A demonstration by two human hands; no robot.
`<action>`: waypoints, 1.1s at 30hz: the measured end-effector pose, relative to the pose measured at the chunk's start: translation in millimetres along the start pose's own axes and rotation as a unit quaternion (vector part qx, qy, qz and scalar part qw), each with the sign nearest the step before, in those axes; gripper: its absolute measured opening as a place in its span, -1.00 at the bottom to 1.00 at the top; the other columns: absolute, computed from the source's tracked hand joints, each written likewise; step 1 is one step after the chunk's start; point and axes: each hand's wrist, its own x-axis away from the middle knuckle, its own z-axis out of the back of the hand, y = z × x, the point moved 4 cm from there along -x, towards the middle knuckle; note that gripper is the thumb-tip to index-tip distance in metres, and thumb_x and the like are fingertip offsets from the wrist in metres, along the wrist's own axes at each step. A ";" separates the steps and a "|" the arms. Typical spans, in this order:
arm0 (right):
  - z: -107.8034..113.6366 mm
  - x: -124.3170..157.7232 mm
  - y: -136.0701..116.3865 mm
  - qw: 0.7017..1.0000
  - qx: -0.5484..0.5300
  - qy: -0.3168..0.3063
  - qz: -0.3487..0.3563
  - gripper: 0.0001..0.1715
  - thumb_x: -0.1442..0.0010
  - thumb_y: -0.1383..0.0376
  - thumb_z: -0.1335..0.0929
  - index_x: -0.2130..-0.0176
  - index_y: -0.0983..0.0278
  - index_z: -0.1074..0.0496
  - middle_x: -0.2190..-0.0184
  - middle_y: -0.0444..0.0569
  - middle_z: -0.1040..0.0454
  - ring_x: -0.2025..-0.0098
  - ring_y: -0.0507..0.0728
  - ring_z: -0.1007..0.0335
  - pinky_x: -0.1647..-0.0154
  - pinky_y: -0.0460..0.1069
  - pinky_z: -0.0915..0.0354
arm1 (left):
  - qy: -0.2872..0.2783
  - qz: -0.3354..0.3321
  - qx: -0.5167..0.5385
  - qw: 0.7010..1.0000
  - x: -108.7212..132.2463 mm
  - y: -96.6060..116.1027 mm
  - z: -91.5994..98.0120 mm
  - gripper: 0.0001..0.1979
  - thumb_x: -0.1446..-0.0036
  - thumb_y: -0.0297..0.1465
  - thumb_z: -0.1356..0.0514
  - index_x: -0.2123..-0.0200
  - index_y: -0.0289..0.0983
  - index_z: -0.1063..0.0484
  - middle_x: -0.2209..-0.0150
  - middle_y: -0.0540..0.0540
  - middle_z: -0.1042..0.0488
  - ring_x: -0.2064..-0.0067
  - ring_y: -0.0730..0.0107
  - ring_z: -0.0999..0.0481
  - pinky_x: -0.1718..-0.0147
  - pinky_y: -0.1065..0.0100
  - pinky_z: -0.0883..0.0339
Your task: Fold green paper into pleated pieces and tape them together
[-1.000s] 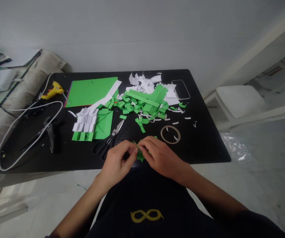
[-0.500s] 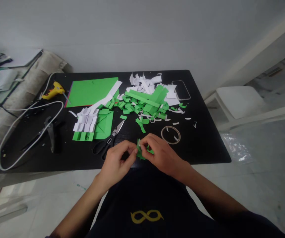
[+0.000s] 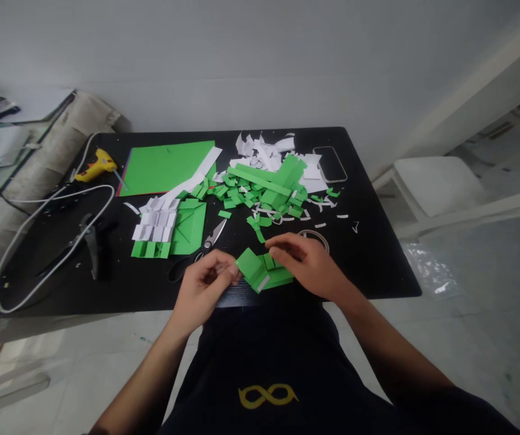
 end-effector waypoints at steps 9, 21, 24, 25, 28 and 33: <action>-24.6 4.2 6.2 0.960 -0.212 -0.113 -0.144 -0.76 -0.19 0.22 -0.58 0.15 0.25 -0.63 0.27 -0.07 -0.69 0.25 0.10 -0.65 0.22 0.02 -0.59 | 0.026 0.036 0.053 0.998 0.1 -11.2 0.3 -0.72 -0.38 -0.15 -0.27 0.18 -0.26 -0.56 0.41 -0.05 -0.58 0.32 0.32 -0.58 0.23 0.31 -0.45; -28.2 6.4 -1.3 0.984 -0.160 -0.019 -0.070 -0.80 -0.21 0.23 -0.55 0.16 0.23 -0.61 0.25 -0.06 -0.67 0.20 0.13 -0.64 0.14 0.05 -0.59 | 0.008 0.076 0.038 0.996 1.2 -9.2 -18.3 -0.68 -0.24 -0.15 -0.39 0.40 -0.26 -0.53 0.51 -0.01 -0.56 0.43 0.38 -0.56 0.35 0.36 -0.48; -29.3 7.3 -2.1 0.982 -0.176 0.006 -0.069 -0.78 -0.19 0.20 -0.58 0.19 0.22 -0.59 0.29 -0.07 -0.66 0.24 0.12 -0.63 0.17 0.05 -0.60 | 0.015 0.072 0.042 0.996 1.8 -10.6 -17.8 -0.69 -0.23 -0.18 -0.41 0.43 -0.26 -0.52 0.49 -0.02 -0.59 0.43 0.37 -0.59 0.36 0.36 -0.50; -29.6 7.5 -2.4 0.982 -0.179 0.015 -0.066 -0.77 -0.18 0.18 -0.59 0.21 0.21 -0.59 0.30 -0.08 -0.65 0.26 0.12 -0.63 0.19 0.04 -0.60 | 0.009 0.073 0.046 0.996 2.1 -11.0 -18.4 -0.70 -0.23 -0.19 -0.41 0.43 -0.26 -0.53 0.49 -0.03 -0.60 0.42 0.36 -0.60 0.36 0.35 -0.52; -30.4 8.0 -3.4 0.983 -0.176 0.035 -0.050 -0.74 -0.17 0.14 -0.60 0.26 0.22 -0.59 0.35 -0.10 -0.63 0.29 0.11 -0.61 0.22 0.03 -0.58 | -0.017 0.077 0.054 0.995 3.3 -10.9 -20.6 -0.72 -0.25 -0.23 -0.39 0.44 -0.26 -0.55 0.49 -0.07 -0.64 0.43 0.34 -0.64 0.38 0.34 -0.55; -30.6 9.3 -3.9 0.986 -0.151 0.063 -0.027 -0.74 -0.20 0.11 -0.59 0.28 0.21 -0.59 0.35 -0.09 -0.65 0.29 0.12 -0.62 0.20 0.04 -0.57 | -0.027 0.073 0.051 0.996 4.3 -8.5 -20.2 -0.77 -0.25 -0.30 -0.36 0.43 -0.26 -0.59 0.47 -0.10 -0.68 0.43 0.32 -0.68 0.41 0.33 -0.59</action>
